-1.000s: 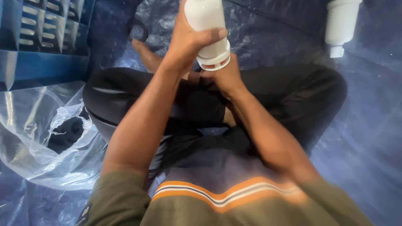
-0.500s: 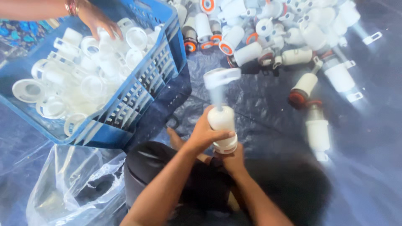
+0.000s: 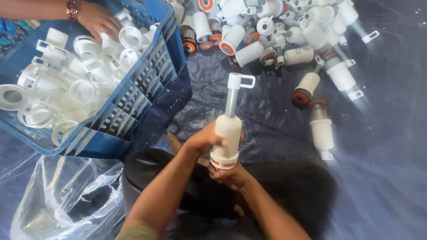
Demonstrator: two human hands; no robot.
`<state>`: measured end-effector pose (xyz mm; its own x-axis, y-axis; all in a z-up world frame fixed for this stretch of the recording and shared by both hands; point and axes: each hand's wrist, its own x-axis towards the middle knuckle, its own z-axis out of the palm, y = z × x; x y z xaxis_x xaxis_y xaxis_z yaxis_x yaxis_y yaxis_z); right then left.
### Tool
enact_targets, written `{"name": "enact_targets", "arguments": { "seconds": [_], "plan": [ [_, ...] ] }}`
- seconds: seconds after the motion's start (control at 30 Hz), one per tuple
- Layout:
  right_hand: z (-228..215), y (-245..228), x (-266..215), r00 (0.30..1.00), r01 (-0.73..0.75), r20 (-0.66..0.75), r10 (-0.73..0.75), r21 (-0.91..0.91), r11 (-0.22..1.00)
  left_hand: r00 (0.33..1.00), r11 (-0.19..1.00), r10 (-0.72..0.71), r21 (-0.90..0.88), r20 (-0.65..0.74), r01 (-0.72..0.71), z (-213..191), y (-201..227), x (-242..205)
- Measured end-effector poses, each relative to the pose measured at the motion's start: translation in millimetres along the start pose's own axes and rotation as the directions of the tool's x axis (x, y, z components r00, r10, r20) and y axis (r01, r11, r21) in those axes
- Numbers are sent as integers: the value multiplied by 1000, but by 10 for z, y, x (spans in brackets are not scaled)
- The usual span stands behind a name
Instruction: The person sits on the floor and assembles white plastic components by hand. They pick up cylindrical bodies and ring parts from a blue crate, insert the rings into the bodies, and place the assembled units on the floor. The process is repeated continuously with multiple units.
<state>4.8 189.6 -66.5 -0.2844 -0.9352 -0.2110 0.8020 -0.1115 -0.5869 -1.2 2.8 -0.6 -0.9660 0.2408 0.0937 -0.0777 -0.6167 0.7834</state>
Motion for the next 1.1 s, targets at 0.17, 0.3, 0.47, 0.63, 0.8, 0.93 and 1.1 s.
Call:
{"name": "enact_targets", "arguments": {
  "seconds": [0.17, 0.3, 0.47, 0.63, 0.8, 0.93, 1.1],
  "plan": [
    [-139, -185, 239, 869, 28, -460, -183, -323, 946, 883, 977, 60, 210, -465, 44, 139, -168, 136],
    [-315, -78, 307, 692, -150, -635, -344, -592, 792, 835, 932, 136, 354, -532, 73, 263, -419, 36],
    [-413, -159, 366, 697, -163, -394, -599, -900, 403, 819, 918, 119, 377, -562, 125, 221, -379, 84],
    [-377, -597, 70, 693, -95, -405, -597, -871, 481, 877, 299, 302, 911, -374, 286, -284, -254, -5],
    [-161, -1061, -305, 443, -196, -305, -843, -950, 241, 248, 129, 290, 294, -925, 947, -888, -107, -74],
    [96, -1194, -498, 362, -54, 103, -926, -990, -131, 75, 237, 340, 163, -937, 958, -1243, -328, -263],
    [129, -1187, -548, 303, 59, 62, -951, -997, -46, 39, 129, 412, 101, -910, 987, -1724, -747, -237]
  ]
}}
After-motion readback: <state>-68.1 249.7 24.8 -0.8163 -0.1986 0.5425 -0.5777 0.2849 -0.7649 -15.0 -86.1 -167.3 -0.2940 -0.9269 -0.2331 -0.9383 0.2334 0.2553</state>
